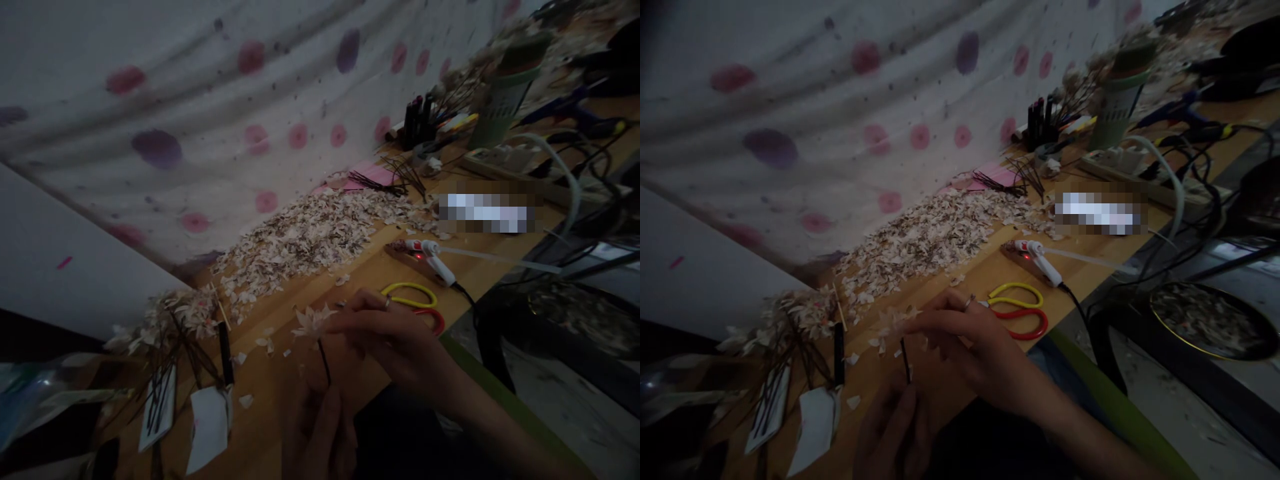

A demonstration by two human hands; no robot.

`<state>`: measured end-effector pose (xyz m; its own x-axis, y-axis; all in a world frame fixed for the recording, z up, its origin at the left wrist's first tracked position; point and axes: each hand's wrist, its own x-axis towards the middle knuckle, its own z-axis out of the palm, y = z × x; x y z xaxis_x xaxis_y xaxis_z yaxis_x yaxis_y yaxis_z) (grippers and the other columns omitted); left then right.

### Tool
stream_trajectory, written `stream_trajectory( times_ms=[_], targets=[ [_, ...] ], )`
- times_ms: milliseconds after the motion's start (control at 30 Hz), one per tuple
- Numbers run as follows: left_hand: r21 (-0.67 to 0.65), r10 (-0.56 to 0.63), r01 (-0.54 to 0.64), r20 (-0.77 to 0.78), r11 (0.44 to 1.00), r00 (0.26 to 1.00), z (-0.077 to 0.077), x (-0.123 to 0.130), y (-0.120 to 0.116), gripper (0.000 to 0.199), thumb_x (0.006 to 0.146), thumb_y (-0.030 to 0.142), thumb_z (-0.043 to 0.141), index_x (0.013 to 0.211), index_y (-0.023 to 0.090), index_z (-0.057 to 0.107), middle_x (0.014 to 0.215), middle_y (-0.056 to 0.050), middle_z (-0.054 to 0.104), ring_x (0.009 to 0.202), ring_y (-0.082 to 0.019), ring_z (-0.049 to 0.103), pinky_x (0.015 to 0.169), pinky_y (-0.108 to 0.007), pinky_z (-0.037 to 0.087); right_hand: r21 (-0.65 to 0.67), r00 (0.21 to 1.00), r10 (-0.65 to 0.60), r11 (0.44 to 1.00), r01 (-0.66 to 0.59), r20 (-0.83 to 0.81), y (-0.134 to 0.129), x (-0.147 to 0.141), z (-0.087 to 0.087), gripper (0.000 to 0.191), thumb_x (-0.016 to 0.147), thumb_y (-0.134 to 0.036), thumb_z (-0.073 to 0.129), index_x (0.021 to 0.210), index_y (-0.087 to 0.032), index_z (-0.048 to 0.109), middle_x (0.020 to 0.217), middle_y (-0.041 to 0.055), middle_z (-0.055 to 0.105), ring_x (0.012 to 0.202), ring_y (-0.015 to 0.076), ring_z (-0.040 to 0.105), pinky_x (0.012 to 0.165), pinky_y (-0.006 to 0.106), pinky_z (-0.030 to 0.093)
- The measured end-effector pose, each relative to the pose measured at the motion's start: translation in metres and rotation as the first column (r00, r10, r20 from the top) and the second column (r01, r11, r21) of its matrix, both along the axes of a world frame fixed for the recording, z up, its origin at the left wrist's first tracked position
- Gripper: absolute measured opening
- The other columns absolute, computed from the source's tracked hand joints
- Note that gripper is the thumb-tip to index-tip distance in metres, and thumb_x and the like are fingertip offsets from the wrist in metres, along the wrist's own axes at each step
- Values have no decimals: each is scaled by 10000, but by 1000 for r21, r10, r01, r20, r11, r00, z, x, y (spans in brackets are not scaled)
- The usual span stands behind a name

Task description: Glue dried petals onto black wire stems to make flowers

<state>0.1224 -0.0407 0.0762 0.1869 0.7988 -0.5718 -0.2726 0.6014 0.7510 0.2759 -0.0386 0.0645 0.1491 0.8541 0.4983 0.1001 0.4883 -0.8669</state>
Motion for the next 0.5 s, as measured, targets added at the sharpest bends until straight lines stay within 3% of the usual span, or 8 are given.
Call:
stream_trajectory(
  times_ms=[233, 500],
  targets=[
    [59, 15, -7, -140, 998, 990, -1, 2, 0, 610, 427, 523, 920, 643, 181, 464, 398, 88, 486, 330, 5, 292, 366, -103, 158, -46, 964, -154, 985, 168, 218, -7, 3, 6, 313, 890, -128, 642, 1170, -259, 597, 886, -13, 724, 766, 116, 678, 691, 206, 525],
    [140, 73, -41, -232, 989, 970, -8, 0, -2, 515, 421, 526, 911, 672, 182, 621, 472, 68, 532, 432, -39, 391, 427, -135, 261, -20, 823, -268, 947, 321, 501, -12, 0, 8, 351, 926, -172, 596, 1253, -268, 515, 898, -2, 734, 763, 156, 690, 667, 249, 498]
  ],
)
